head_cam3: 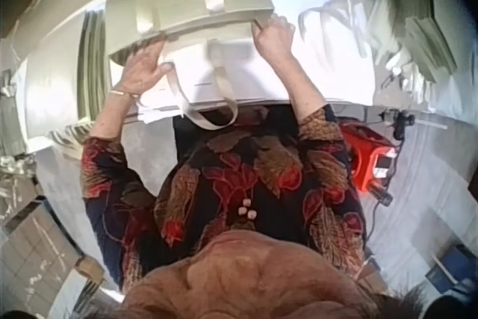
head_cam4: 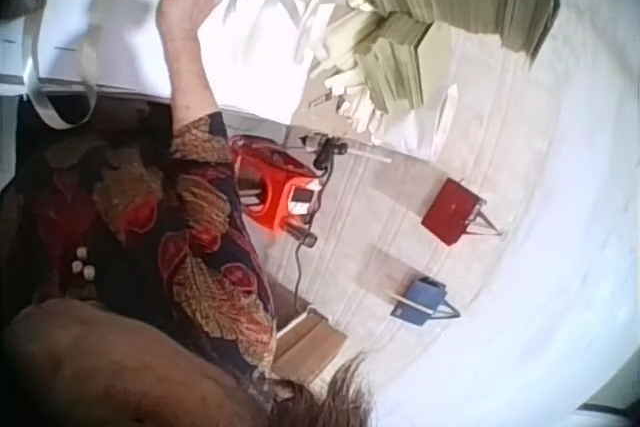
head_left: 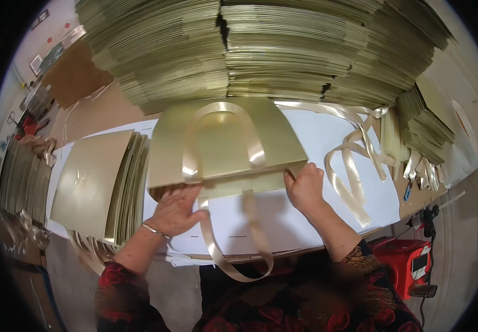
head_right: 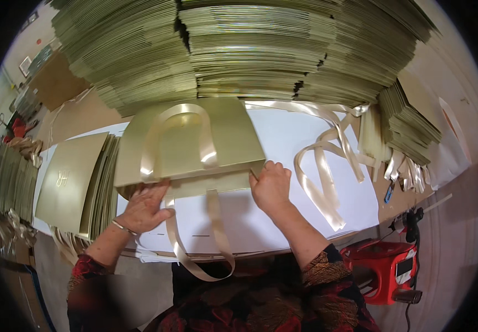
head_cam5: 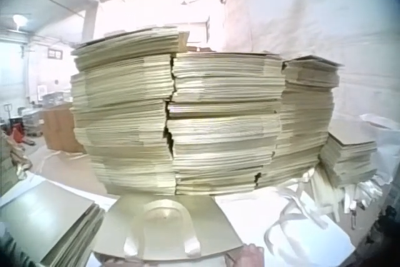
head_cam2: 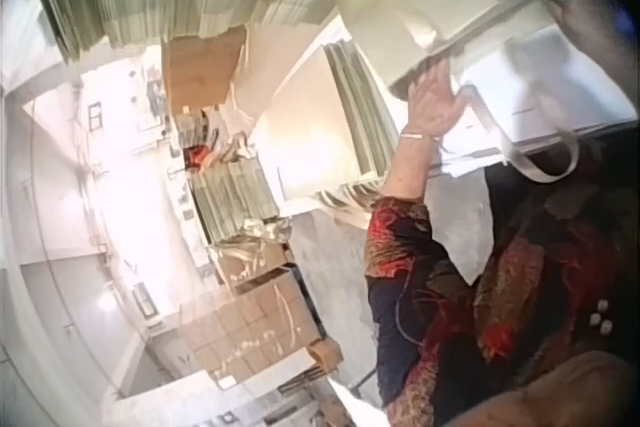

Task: Attaching ribbon handles to paper gift bags using a hot glue gun.

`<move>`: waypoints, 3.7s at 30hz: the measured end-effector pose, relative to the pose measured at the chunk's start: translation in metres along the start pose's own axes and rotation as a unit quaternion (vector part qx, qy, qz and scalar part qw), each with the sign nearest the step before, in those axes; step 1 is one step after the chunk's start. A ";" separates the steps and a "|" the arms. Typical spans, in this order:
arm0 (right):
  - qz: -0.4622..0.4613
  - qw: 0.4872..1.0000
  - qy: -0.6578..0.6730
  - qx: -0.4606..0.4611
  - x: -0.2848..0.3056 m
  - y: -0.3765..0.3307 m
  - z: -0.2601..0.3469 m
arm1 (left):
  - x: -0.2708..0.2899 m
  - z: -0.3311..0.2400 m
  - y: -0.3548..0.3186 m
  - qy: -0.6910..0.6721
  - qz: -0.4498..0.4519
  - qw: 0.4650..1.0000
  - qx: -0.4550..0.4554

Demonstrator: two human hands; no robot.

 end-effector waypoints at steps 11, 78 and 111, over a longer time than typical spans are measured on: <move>0.030 0.998 -0.034 0.053 -0.009 -0.002 0.008 | -0.048 -0.077 0.055 -0.155 -0.072 0.973 -0.157; 0.135 0.911 0.164 0.354 0.033 0.030 0.246 | 0.105 0.166 -0.211 0.049 -0.267 0.890 0.366; 0.060 0.953 0.107 0.277 0.054 -0.005 0.029 | 0.037 -0.168 -0.050 -0.144 -0.239 0.923 -0.267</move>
Point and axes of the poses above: each hand's wrist, its own y-axis towards the middle knuckle, its own x-axis out of the back of the hand, z = x × y, the point moved 7 cm from there along y, towards the middle knuckle, and after that the axes turned 11 degrees about -y, right-handed, at the moved point
